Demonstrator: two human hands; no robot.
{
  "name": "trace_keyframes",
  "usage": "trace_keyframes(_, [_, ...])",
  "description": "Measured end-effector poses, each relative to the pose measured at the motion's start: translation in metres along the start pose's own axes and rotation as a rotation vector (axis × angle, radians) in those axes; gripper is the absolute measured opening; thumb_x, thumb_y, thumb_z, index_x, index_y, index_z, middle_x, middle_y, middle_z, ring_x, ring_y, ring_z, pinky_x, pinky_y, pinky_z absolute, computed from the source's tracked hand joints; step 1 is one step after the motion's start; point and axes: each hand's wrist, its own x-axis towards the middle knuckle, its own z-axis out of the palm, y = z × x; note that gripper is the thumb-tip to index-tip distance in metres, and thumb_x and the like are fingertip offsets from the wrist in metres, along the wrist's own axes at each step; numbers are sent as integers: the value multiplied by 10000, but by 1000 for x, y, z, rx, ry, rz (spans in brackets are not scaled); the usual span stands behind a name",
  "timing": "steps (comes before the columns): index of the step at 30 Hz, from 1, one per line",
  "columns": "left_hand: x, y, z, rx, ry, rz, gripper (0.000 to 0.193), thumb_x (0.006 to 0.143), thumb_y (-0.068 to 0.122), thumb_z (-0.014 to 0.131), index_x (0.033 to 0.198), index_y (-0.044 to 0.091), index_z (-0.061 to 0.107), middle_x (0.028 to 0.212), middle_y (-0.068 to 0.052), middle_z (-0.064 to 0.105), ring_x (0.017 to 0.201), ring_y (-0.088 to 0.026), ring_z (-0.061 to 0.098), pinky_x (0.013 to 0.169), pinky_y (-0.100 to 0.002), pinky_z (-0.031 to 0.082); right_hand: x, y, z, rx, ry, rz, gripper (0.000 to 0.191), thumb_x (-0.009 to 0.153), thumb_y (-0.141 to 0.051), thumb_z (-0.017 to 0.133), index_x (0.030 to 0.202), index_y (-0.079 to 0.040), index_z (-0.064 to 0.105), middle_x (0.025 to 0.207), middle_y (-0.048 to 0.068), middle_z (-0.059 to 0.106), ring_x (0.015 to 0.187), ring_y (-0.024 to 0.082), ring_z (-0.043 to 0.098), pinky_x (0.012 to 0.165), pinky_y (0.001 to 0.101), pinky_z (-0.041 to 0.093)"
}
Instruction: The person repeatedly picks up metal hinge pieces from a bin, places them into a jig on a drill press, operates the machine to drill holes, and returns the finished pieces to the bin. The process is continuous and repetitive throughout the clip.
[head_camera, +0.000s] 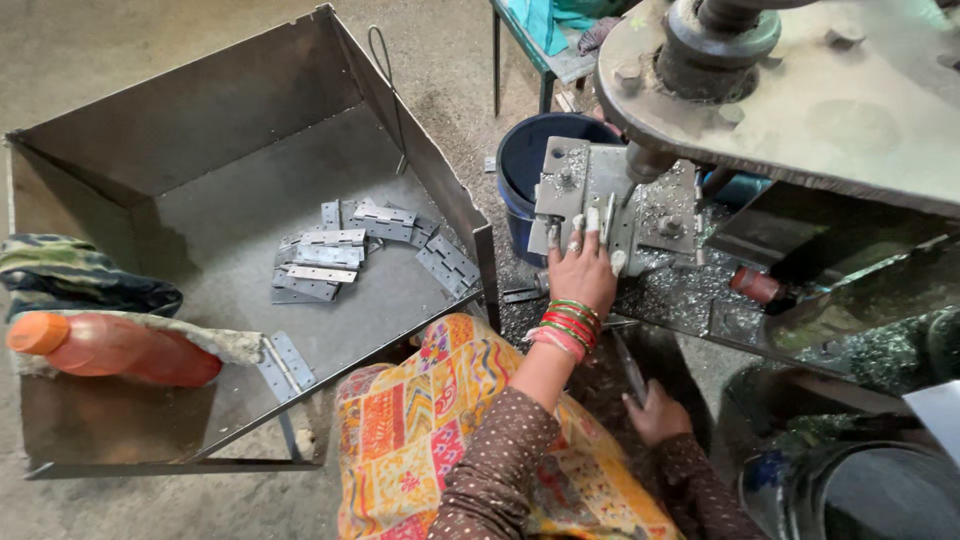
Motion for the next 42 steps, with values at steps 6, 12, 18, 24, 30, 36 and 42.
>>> trace_keyframes(6, [0,-2,2,41,69,19,378,912,219,532,1208,48,693,1497,-134,543,1382,-299,523,1106,-573,343,24,5,-20,-72,-37,-56,702,792,-665,707,1073,-26,629,897,284,724,836,474,710,736,554,569])
trace_keyframes(12, [0,3,-7,44,19,28,424,917,239,537,1256,30,681,1424,-141,561,1355,-305,529,1178,-575,303,13,7,-15,-106,18,-51,708,798,-651,689,1183,-60,624,911,265,732,827,462,723,726,555,569])
trace_keyframes(18, [-13,-4,-10,71,79,65,354,943,184,517,1213,41,696,1436,-138,587,1395,-290,534,1177,-554,325,15,2,-5,37,-41,-71,637,778,-653,697,1043,-73,671,891,251,743,837,459,723,741,547,568])
trace_keyframes(24, [16,3,19,106,40,27,350,938,201,524,1179,23,705,1374,-173,593,1375,-321,530,1132,-565,359,33,16,-39,-39,-87,-47,669,801,-666,694,1053,-49,648,893,283,728,859,486,710,746,559,561])
trace_keyframes(30, [18,3,25,83,90,0,359,917,199,529,1163,23,722,1372,-157,598,1346,-315,532,1132,-550,382,-1,10,9,84,103,-95,638,823,-603,667,1114,-38,608,882,314,696,837,522,680,717,590,539])
trace_keyframes(36, [6,-2,23,53,138,31,306,908,196,533,1069,45,745,1428,-144,584,1364,-299,533,1095,-551,397,33,10,-32,-68,-62,-77,659,791,-670,683,1067,-72,637,856,284,724,831,480,707,723,555,564])
trace_keyframes(42, [37,-2,33,-15,92,10,266,904,185,537,1001,68,754,1465,-125,571,1355,-290,539,1082,-550,403,23,13,-27,-55,-46,-42,646,799,-653,679,1061,-63,658,890,287,718,880,488,698,769,564,555])
